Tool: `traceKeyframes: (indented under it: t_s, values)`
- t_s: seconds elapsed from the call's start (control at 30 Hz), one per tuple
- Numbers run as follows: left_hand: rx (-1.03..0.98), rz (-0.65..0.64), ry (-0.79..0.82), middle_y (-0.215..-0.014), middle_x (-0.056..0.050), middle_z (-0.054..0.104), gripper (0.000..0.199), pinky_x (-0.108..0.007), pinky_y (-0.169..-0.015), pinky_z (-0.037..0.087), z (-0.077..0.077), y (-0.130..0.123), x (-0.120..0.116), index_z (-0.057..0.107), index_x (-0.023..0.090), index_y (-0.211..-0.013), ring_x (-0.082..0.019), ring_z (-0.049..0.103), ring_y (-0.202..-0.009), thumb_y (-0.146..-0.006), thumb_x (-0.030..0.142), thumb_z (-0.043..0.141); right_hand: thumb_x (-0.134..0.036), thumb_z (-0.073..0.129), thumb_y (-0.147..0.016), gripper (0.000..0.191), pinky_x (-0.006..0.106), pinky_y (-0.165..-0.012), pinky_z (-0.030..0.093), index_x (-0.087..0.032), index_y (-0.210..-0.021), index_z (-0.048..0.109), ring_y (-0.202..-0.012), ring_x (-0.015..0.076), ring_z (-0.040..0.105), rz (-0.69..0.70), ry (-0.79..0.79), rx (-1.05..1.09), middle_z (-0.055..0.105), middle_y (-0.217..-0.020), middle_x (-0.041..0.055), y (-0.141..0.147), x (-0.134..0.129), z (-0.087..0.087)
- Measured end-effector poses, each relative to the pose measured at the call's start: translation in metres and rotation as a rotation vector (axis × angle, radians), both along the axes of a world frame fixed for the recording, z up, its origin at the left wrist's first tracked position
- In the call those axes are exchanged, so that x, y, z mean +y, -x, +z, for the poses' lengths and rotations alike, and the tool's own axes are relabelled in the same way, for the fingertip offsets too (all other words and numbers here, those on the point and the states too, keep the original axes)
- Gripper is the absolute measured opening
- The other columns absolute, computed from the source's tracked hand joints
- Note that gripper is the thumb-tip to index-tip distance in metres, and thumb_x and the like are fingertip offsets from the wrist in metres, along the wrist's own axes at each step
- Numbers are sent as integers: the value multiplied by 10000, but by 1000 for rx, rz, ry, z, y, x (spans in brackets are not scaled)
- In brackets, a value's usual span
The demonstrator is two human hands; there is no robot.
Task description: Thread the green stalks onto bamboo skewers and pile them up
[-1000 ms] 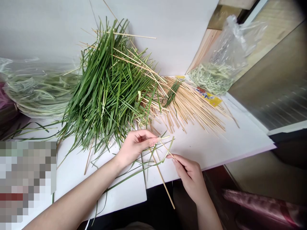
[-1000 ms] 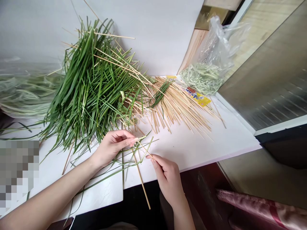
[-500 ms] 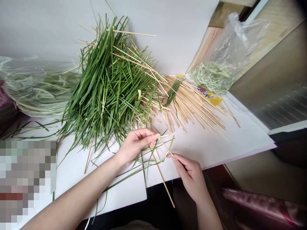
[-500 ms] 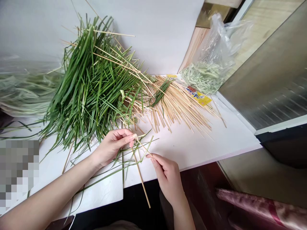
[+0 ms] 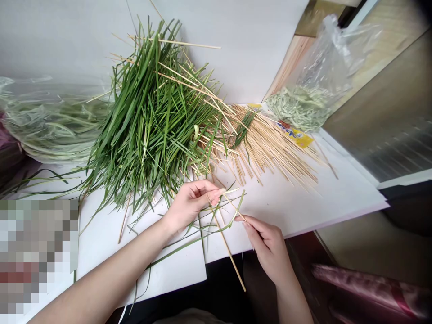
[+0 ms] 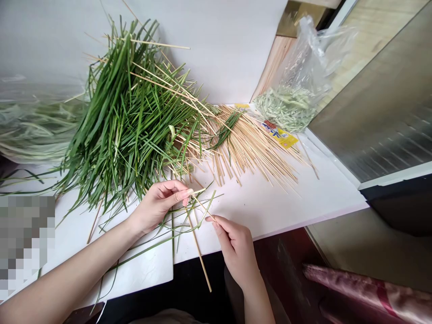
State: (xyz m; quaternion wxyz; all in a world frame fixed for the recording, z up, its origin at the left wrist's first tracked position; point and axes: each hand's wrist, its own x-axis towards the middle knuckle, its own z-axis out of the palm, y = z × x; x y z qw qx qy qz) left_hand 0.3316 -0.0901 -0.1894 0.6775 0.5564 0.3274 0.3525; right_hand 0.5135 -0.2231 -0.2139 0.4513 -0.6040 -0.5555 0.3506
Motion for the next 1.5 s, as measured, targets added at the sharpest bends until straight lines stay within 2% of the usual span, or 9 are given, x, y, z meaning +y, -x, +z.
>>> traceKeyframes:
  t_s: [0.17,0.47,0.63,1.1,1.5]
  values:
    - [-7,-28,21,-631,-2,631,260,-227,-643,418,-1,-1,-3,685,138,-705,-103,529,-621,-832,356,751,-289,520,-1039,245,299,-815,507,-212,-1084,748,-973,260,691,-5,-12,-11,747,-1008,25,0,1,0]
    - [-44,21,78,-638,4,637,266,-220,-631,394,1,0,1,662,156,-696,-86,511,-605,-868,350,723,-280,527,-1040,237,299,-871,510,-217,-1101,748,-1040,259,680,4,-16,10,748,-1052,35,0,0,0]
    - [-44,-8,95,-631,-1,640,268,-223,-650,393,-1,-1,0,658,155,-694,-92,510,-621,-859,352,733,-289,527,-1037,239,297,-817,528,-222,-1085,751,-936,250,698,0,-25,-2,745,-978,24,0,0,-1]
    - [-74,-34,169,-639,-1,645,262,-234,-714,418,-3,0,0,655,157,-715,-103,548,-651,-850,364,740,-292,524,-1039,249,317,-819,531,-209,-1088,753,-980,273,694,2,-14,-16,748,-1044,47,0,0,1]
    - [-76,-30,165,-619,4,636,261,-234,-680,407,1,-1,-1,663,156,-714,-101,529,-621,-832,370,755,-305,525,-1040,250,337,-860,533,-213,-1086,752,-1026,285,685,-1,-7,-12,748,-1054,48,0,0,0]
